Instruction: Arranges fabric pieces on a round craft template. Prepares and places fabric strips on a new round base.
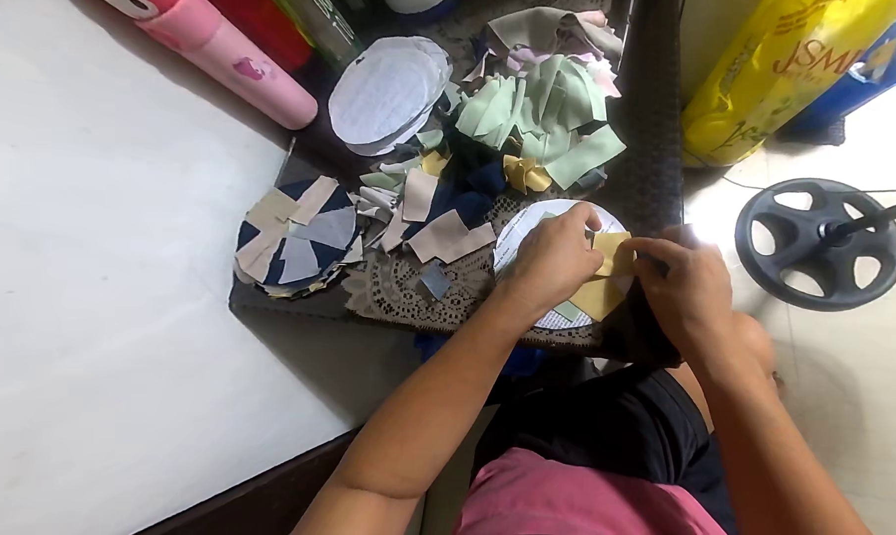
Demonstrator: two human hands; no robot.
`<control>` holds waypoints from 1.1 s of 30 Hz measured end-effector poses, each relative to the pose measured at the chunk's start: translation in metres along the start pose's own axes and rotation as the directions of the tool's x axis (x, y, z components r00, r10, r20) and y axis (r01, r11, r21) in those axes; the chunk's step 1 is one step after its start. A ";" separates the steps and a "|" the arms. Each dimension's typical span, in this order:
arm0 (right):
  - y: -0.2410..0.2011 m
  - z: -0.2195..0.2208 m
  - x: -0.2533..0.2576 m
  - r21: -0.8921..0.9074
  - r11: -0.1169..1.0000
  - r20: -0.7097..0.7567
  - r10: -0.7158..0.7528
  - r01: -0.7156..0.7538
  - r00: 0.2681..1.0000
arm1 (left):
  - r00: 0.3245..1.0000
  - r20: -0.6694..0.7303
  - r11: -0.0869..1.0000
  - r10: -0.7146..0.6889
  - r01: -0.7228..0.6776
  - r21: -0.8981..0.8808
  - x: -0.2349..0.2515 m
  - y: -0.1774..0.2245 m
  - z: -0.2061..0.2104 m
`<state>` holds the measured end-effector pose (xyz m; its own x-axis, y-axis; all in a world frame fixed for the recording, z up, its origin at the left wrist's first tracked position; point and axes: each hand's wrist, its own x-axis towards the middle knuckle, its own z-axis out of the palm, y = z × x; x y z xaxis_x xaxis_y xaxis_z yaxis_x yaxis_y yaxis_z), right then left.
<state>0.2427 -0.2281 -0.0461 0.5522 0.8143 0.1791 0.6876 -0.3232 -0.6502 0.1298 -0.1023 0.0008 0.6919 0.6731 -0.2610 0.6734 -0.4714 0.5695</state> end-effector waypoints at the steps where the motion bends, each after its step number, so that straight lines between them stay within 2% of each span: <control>1: 0.001 0.000 0.000 0.005 1.000 0.000 -0.004 0.004 1.000 | 1.000 0.000 1.000 0.002 -0.002 0.014 0.000 0.000 0.000; 5: 0.002 -0.001 0.001 0.008 1.000 0.013 -0.008 0.008 1.000 | 1.000 -0.016 0.995 0.024 -0.022 0.097 -0.002 0.004 -0.001; 11: 0.001 -0.002 0.002 0.005 1.000 0.022 -0.004 0.004 1.000 | 0.972 -0.122 0.969 0.203 -0.182 0.165 -0.018 -0.005 -0.004; 17: 0.001 -0.002 0.002 0.005 1.000 0.021 0.003 -0.003 1.000 | 0.986 -0.121 0.982 0.112 -0.090 0.169 -0.030 -0.014 0.007; 24: -0.001 -0.003 0.002 0.000 1.000 0.029 0.012 -0.012 0.999 | 0.947 -0.288 0.983 0.144 -0.103 0.152 -0.026 -0.021 0.025; 29: -0.001 -0.003 0.001 0.007 1.000 0.026 0.011 -0.011 1.000 | 0.953 -0.277 0.986 0.122 -0.086 0.140 -0.025 -0.018 0.024; 31: 0.000 -0.002 0.001 0.016 1.000 0.020 0.000 0.000 1.000 | 0.954 -0.268 0.989 0.134 -0.114 0.089 -0.026 -0.017 0.022; 33: 0.001 -0.002 0.001 0.022 1.000 0.007 -0.019 0.019 1.000 | 0.931 -0.297 0.978 0.210 -0.197 0.071 -0.027 -0.019 0.023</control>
<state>0.2448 -0.2286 -0.0457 0.5356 0.8237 0.1861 0.6872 -0.2971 -0.6630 0.1040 -0.1245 -0.0212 0.7083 0.6976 0.1081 0.5404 -0.6343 0.5528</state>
